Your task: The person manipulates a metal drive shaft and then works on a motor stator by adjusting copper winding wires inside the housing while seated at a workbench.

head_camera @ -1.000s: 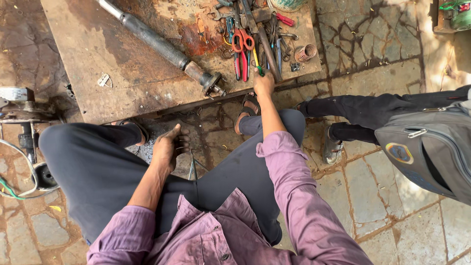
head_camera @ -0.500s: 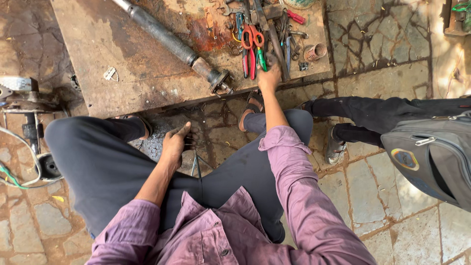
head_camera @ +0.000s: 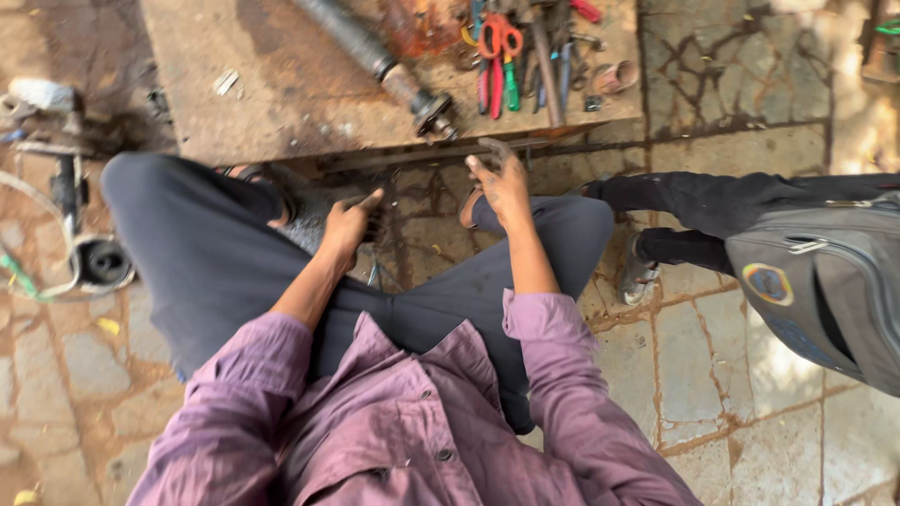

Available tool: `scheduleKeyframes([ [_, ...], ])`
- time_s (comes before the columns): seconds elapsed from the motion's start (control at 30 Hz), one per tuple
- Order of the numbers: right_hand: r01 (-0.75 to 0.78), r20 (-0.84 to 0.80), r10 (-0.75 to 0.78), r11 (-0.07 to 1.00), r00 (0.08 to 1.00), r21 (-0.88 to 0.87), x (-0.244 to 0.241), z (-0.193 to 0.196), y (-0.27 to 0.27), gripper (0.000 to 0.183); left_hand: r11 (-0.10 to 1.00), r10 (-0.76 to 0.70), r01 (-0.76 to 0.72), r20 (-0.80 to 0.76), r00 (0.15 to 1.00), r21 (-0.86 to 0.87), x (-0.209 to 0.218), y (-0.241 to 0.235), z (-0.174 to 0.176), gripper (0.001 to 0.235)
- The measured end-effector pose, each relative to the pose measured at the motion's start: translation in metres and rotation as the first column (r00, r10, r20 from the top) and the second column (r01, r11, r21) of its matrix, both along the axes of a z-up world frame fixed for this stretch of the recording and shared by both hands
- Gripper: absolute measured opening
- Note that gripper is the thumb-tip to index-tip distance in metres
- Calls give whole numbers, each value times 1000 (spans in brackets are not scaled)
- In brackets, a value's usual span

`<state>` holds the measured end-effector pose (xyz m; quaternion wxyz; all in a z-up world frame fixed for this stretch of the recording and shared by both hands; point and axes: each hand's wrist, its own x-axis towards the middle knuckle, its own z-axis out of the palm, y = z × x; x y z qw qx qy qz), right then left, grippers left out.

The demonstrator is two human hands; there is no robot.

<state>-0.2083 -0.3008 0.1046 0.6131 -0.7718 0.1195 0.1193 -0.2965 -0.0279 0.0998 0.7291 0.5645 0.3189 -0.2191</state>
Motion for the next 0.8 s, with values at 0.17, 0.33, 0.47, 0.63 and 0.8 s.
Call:
scheduleKeyframes([
  [0.17,-83,-56,83,996,995,14,-20,-11,-4,41,999,-24,23,24,999,24,-3,-4,0,35],
  [0.33,-125,-164,88,966,982,-228,4,-29,-16,33,996,-70,71,20,997,-46,-5,-4,12,37],
  [0.47,-134,-171,92,957,981,-257,13,-40,-17,27,997,-78,78,23,997,-15,-5,-6,12,37],
  [0.63,-189,-183,150,957,972,-218,12,-55,-11,25,999,-27,26,11,1000,23,-9,-5,5,33],
  [0.8,-256,-101,238,939,966,-231,14,-71,-14,22,999,-48,47,32,998,8,-12,5,3,36],
])
